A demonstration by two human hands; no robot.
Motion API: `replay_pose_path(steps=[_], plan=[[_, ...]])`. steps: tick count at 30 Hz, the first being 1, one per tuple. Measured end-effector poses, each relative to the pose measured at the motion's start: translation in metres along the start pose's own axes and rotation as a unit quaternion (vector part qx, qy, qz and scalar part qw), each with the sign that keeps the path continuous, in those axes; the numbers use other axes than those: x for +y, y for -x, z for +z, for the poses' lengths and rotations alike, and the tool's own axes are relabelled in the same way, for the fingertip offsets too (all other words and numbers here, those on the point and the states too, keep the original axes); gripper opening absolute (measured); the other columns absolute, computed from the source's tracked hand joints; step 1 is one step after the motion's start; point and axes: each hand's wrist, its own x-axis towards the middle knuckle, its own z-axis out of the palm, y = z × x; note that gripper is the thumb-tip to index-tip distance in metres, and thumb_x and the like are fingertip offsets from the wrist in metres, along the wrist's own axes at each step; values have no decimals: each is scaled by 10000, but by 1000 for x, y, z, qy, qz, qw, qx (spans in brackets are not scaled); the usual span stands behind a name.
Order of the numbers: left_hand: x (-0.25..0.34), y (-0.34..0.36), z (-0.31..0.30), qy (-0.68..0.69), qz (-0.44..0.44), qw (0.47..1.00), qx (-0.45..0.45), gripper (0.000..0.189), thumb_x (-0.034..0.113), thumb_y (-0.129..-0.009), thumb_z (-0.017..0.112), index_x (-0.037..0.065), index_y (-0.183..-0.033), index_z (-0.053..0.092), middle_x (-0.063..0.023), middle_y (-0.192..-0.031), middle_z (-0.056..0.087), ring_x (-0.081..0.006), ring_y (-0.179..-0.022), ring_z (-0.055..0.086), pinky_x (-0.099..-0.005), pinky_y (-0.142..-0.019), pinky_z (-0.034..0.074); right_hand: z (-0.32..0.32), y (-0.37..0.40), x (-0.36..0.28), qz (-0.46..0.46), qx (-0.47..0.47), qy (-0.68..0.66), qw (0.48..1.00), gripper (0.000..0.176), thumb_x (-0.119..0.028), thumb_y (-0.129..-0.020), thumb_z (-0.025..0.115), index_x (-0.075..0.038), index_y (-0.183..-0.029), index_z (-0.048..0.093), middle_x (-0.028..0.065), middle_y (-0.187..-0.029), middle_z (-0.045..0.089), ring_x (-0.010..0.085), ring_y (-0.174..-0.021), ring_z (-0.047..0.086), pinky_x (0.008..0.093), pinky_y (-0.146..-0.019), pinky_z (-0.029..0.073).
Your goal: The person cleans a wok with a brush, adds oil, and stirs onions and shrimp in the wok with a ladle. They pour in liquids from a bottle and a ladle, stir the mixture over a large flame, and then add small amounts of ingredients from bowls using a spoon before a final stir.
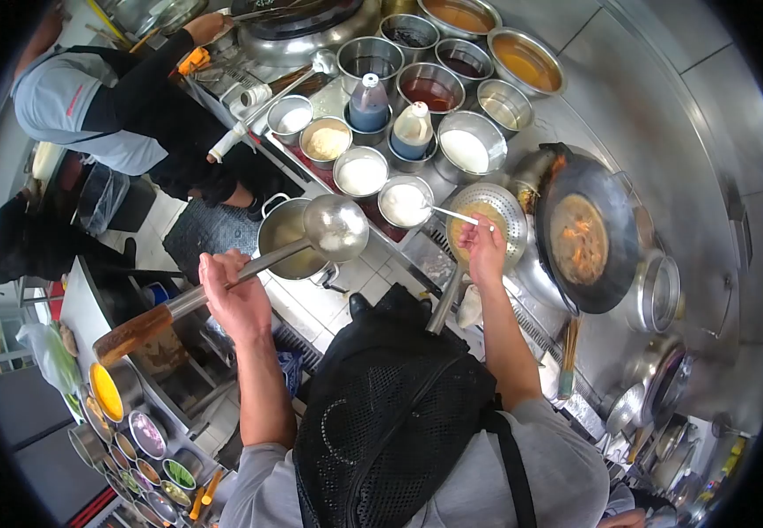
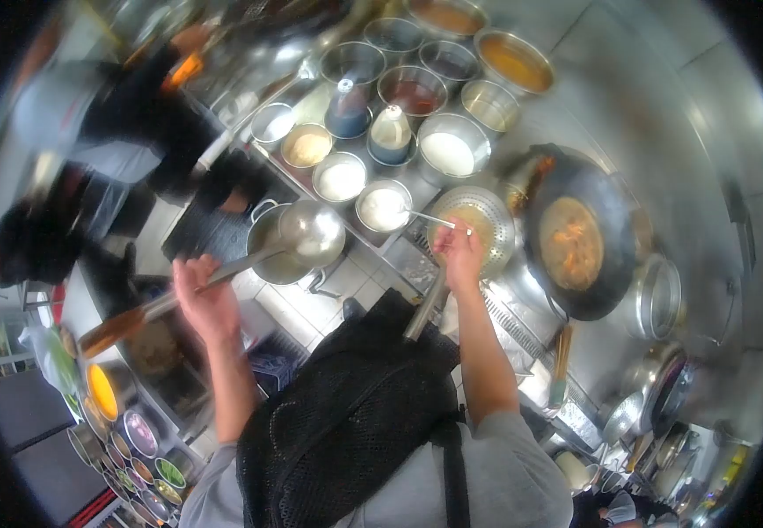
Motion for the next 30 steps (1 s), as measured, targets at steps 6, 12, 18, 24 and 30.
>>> replay_pose_path(steps=[6,12,18,24,30], plan=[[-10,0,3,10,-28,999,-38,346,260,-1009,523,114,-731,378,3,-651,316,-157,-732,360,-326,-767,332,-11,-2,5,-7,8,4,1000,313,-280,-1003,538,-18,-1173,565,77,-869,625,151,-685,587,296,-612,507],[-23,3,18,41,-51,998,-13,314,245,-1003,538,114,-744,422,4,-661,337,-153,-736,363,-326,-767,340,4,7,-11,-15,-17,18,1000,291,-266,-1014,521,-18,-1154,580,72,-858,632,143,-675,588,292,-609,506],[-22,8,32,47,-63,996,46,286,242,-1006,536,118,-770,431,7,-665,337,-148,-732,357,-318,-764,342,9,-12,2,-72,-21,141,987,282,-253,-1029,485,-12,-1142,580,69,-854,635,121,-645,581,267,-595,504],[-10,3,10,12,-21,1000,-14,325,251,-1006,536,121,-737,409,4,-654,331,-145,-712,332,-318,-739,326,46,-23,34,-98,-43,273,956,304,-244,-1040,455,13,-1160,563,74,-846,632,108,-650,593,259,-605,515],[-2,6,8,-26,9,999,23,325,248,-1003,540,118,-735,411,6,-651,331,-142,-704,334,-322,-739,321,40,-24,44,-62,-28,178,982,292,-235,-1034,463,5,-1170,560,85,-863,636,123,-644,592,267,-607,521]])
